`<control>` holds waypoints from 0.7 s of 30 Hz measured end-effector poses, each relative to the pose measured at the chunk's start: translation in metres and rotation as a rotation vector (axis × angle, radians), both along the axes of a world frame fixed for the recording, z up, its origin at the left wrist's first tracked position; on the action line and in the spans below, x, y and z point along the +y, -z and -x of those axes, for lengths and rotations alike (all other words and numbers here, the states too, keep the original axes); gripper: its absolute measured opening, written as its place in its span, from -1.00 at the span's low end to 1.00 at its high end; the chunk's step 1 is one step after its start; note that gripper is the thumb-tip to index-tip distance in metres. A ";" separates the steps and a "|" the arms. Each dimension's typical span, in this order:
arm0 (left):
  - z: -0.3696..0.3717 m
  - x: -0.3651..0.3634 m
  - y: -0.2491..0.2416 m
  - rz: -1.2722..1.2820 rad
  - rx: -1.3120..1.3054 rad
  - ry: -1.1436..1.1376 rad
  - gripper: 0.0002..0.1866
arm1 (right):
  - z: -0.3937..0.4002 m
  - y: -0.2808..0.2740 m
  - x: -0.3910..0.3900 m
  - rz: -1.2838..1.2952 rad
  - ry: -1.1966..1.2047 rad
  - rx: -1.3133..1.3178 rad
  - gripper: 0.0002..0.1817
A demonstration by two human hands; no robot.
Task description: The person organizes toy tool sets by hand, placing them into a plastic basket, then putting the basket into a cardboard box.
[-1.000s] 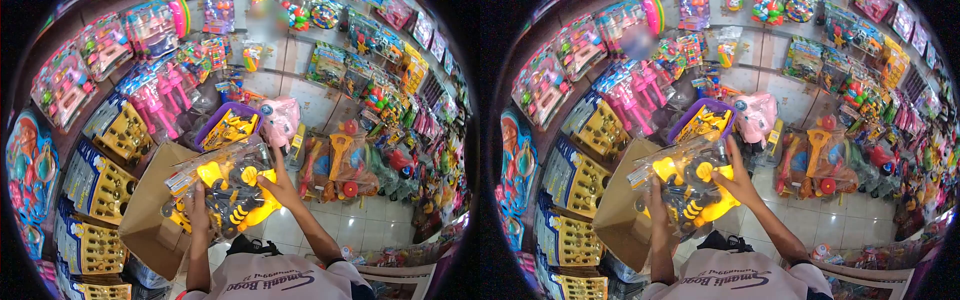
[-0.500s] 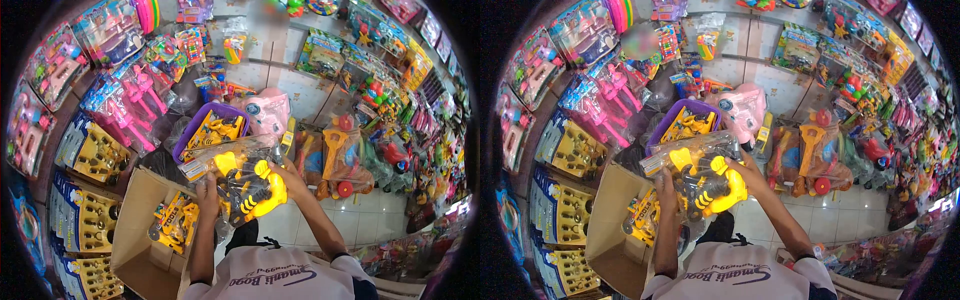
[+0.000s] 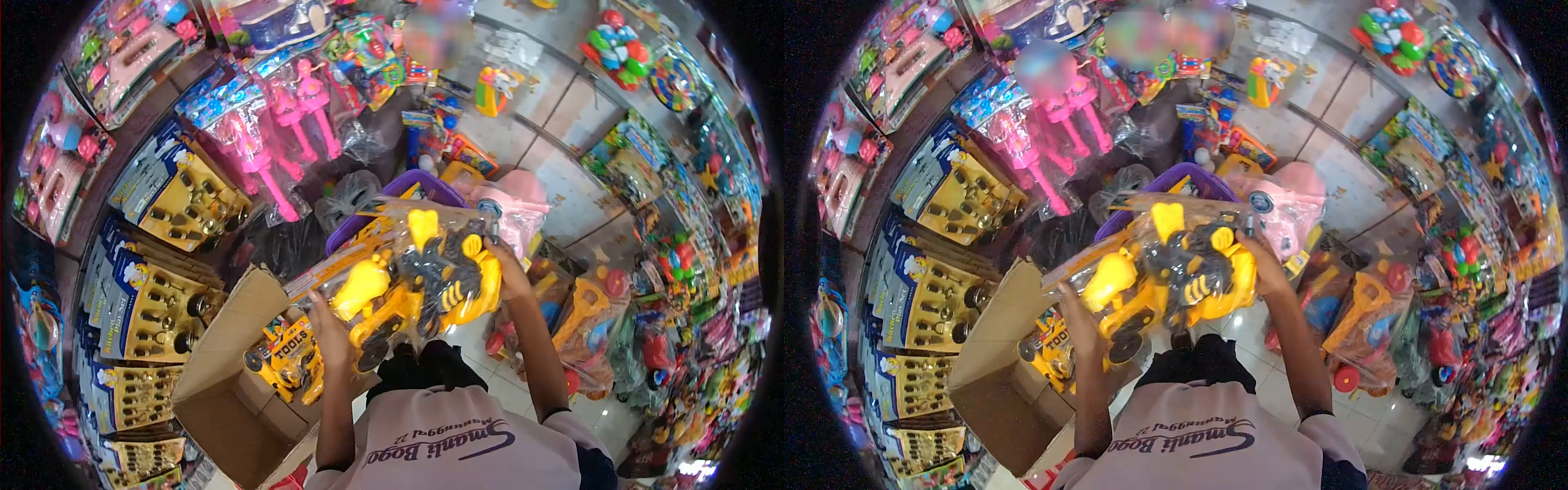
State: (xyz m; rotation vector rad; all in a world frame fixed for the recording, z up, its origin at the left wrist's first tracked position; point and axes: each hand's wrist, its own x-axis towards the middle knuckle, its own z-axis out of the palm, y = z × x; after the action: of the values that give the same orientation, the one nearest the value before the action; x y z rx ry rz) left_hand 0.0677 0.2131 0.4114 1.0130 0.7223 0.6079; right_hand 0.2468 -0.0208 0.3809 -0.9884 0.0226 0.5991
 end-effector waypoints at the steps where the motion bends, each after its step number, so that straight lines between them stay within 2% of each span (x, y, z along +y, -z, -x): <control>1: 0.000 0.006 0.001 -0.020 -0.010 -0.017 -0.34 | -0.016 0.001 -0.002 -0.061 -0.061 0.046 -0.56; 2: -0.001 0.010 0.001 0.020 0.057 -0.110 -0.34 | -0.031 0.005 -0.003 -0.073 -0.070 0.035 -0.60; 5: -0.003 0.027 0.015 -0.098 0.022 -0.135 -0.32 | -0.076 0.017 -0.004 -0.064 -0.078 0.014 -0.63; 6: -0.008 0.029 0.015 -0.068 -0.030 -0.168 -0.33 | -0.093 0.024 -0.006 -0.049 -0.095 0.036 -0.62; 8: -0.014 0.030 0.010 -0.021 -0.032 -0.249 -0.38 | -0.125 0.038 -0.012 0.010 -0.125 0.046 -0.60; 11: -0.036 0.024 -0.011 0.023 -0.056 -0.317 -0.42 | -0.156 0.043 -0.004 0.103 -0.037 -0.020 -0.72; 14: -0.054 0.021 -0.011 -0.007 -0.042 -0.385 -0.48 | -0.201 0.077 -0.009 0.059 -0.089 0.028 -0.73; 16: -0.066 0.018 -0.010 -0.024 -0.023 -0.431 -0.48 | -0.217 0.068 -0.004 -0.007 -0.201 0.046 -0.70; 19: -0.076 0.016 0.002 -0.009 -0.005 -0.491 -0.55 | -0.229 0.049 0.005 -0.089 -0.200 -0.035 -0.61; 20: -0.079 0.015 0.005 0.001 -0.009 -0.499 -0.57 | -0.242 0.066 0.000 -0.118 -0.238 -0.019 -0.48; 21: -0.082 0.014 0.006 0.009 -0.017 -0.505 -0.59 | -0.245 0.071 0.000 -0.116 -0.237 -0.028 -0.46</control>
State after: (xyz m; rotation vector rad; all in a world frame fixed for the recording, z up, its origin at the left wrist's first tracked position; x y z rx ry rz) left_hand 0.1492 0.2272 0.4057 0.8151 0.9737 1.0460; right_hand 0.4918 -0.0207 0.3104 -0.8927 -0.1540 0.7947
